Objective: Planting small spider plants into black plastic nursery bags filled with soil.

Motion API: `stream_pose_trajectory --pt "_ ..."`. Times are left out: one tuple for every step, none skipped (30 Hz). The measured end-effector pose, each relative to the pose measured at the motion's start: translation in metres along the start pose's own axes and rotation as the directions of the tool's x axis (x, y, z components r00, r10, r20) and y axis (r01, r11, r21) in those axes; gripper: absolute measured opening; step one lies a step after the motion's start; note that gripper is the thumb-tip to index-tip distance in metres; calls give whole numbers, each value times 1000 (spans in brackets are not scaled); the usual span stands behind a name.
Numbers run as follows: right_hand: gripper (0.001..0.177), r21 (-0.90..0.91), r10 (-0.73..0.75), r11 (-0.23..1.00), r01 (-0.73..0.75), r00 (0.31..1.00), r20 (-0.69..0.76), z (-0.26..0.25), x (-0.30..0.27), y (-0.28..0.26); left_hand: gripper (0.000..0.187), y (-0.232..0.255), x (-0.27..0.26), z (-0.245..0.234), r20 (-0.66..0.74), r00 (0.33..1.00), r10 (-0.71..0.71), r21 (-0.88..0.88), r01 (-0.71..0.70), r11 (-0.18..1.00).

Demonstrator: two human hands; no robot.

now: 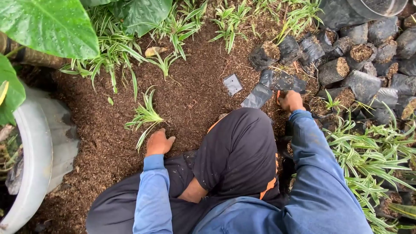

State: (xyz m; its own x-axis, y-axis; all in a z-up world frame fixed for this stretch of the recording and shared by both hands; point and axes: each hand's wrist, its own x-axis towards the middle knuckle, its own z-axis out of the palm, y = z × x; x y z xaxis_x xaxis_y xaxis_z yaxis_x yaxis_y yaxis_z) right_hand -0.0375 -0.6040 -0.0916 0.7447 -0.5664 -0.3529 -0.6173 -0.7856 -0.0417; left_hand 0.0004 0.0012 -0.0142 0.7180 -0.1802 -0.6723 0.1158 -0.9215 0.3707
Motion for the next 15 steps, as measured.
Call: stream_pose_trajectory --pt "41 -68 -1 998 3 1000 31 -3 -7 -10 67 -5 5 2 -10 1000 5 5 -5 1000" --pt "41 -69 -13 997 16 999 32 5 2 -8 67 -5 5 4 -16 1000 -4 -1 4 1000" --pt "38 -37 -34 999 32 999 -37 15 9 -6 66 -5 4 4 -13 1000 0 -4 0 1000" --pt "36 -4 -51 999 51 993 -106 25 16 -5 66 -6 4 5 -9 1000 5 -7 -5 1000" --pt "36 -1 -61 998 61 993 -103 18 13 -22 66 -6 3 4 -15 1000 -4 -9 4 1000" --pt "35 61 -90 993 99 988 -129 10 9 -38 66 -6 2 2 -9 1000 2 -17 -2 1000" --pt "35 121 -114 984 133 981 -155 2 4 -53 66 -4 1 2 -1 1000 11 -25 -11 1000" --pt "35 123 -121 982 140 981 -153 0 7 -68 66 -5 2 2 -5 1000 4 -25 -4 1000" --pt "31 87 -189 976 200 974 -124 -5 11 -82 65 -5 3 3 -5 1000 13 -12 -13 1000" --pt "33 52 -256 964 261 962 -92 -9 15 -96 65 -5 5 4 -4 1000 22 0 -22 1000" --pt "33 49 -264 962 269 960 -93 -19 13 -117 65 -4 6 5 -9 1000 17 -6 -17 1000" --pt "37 93 -305 947 308 951 -45 -29 11 -138 66 -4 7 5 -9 1000 19 -2 -19 1000" --pt "43 140 -348 928 344 937 4 -37 8 -159 66 -6 7 6 -9 1000 18 5 -18 1000" --pt "43 139 -356 926 351 935 5 -54 -7 -184 66 -6 9 7 -13 1000 12 1 -12 1000" --pt "43 185 -409 900 396 912 36 -72 -21 -211 66 -8 10 8 -14 1000 20 -22 -20 1000"
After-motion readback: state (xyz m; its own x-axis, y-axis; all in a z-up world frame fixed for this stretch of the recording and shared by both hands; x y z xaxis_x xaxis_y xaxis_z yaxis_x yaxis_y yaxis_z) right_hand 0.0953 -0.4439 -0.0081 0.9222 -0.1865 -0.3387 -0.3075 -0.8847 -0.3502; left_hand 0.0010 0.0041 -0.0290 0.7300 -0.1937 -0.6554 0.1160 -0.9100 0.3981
